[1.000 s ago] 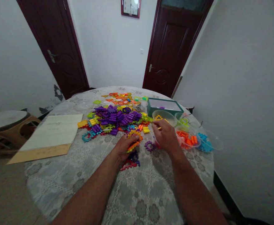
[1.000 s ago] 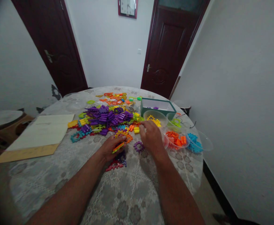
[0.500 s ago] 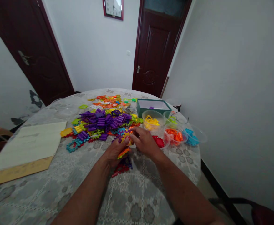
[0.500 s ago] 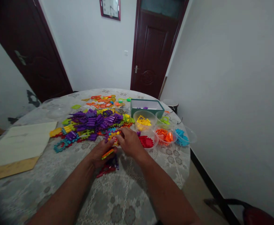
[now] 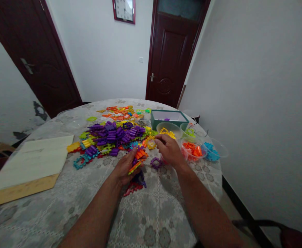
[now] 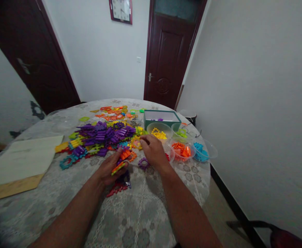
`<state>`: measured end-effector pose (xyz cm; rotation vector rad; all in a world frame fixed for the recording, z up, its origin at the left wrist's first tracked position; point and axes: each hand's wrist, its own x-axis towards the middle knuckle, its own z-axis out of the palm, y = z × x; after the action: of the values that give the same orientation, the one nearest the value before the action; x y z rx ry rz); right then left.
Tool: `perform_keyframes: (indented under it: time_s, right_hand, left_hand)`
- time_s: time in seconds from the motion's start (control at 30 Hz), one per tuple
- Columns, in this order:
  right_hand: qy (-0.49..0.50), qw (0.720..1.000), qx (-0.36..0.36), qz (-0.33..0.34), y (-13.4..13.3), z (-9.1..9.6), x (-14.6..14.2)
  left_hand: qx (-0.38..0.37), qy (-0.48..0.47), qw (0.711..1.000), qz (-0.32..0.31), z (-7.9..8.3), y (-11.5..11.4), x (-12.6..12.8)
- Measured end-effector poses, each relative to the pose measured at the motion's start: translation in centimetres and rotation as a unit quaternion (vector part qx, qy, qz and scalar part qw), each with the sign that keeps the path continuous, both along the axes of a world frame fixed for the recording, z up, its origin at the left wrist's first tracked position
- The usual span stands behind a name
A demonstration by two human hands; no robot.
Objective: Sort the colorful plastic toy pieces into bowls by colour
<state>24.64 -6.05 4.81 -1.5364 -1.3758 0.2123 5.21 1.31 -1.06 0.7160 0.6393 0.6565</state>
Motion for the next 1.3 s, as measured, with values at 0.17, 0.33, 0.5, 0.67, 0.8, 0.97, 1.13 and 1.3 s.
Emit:
perform_keyframes:
  time_s: [0.17,0.33,0.5,0.67,0.8,0.97,1.13,1.3]
  right_hand:
    - [0.108,0.982,0.049,-0.149,0.5,-0.9,5.7]
    - [0.103,0.973,0.061,-0.196,0.7,-2.0,9.0]
    - [0.101,0.982,0.051,-0.148,-0.3,-0.6,6.4]
    - [-0.053,0.998,0.016,-0.005,-1.0,0.6,1.1]
    - [-0.163,0.983,-0.006,0.089,-0.8,-0.3,-2.4]
    - [-0.224,0.969,-0.054,0.091,-0.1,-2.4,-3.8]
    - [-0.208,0.975,-0.029,0.076,0.3,-2.9,-3.7]
    - [-0.167,0.985,0.013,0.048,0.1,-1.7,-3.5]
  left_hand:
    - [0.000,0.013,1.000,-0.012,-0.2,0.0,0.1]
    - [0.001,0.009,1.000,-0.008,-0.5,0.2,0.1]
    - [-0.003,0.007,1.000,-0.017,-0.3,0.0,0.2]
    - [-0.015,-0.001,1.000,-0.010,0.1,-0.3,0.3]
    - [-0.007,-0.024,0.999,-0.020,-0.2,-0.4,0.2]
    - [-0.009,-0.018,0.999,-0.029,-0.7,-0.4,0.2]
    - [-0.024,-0.014,0.999,-0.016,-0.4,-0.2,0.3]
    - [-0.030,-0.017,0.999,-0.015,-0.1,0.0,0.2]
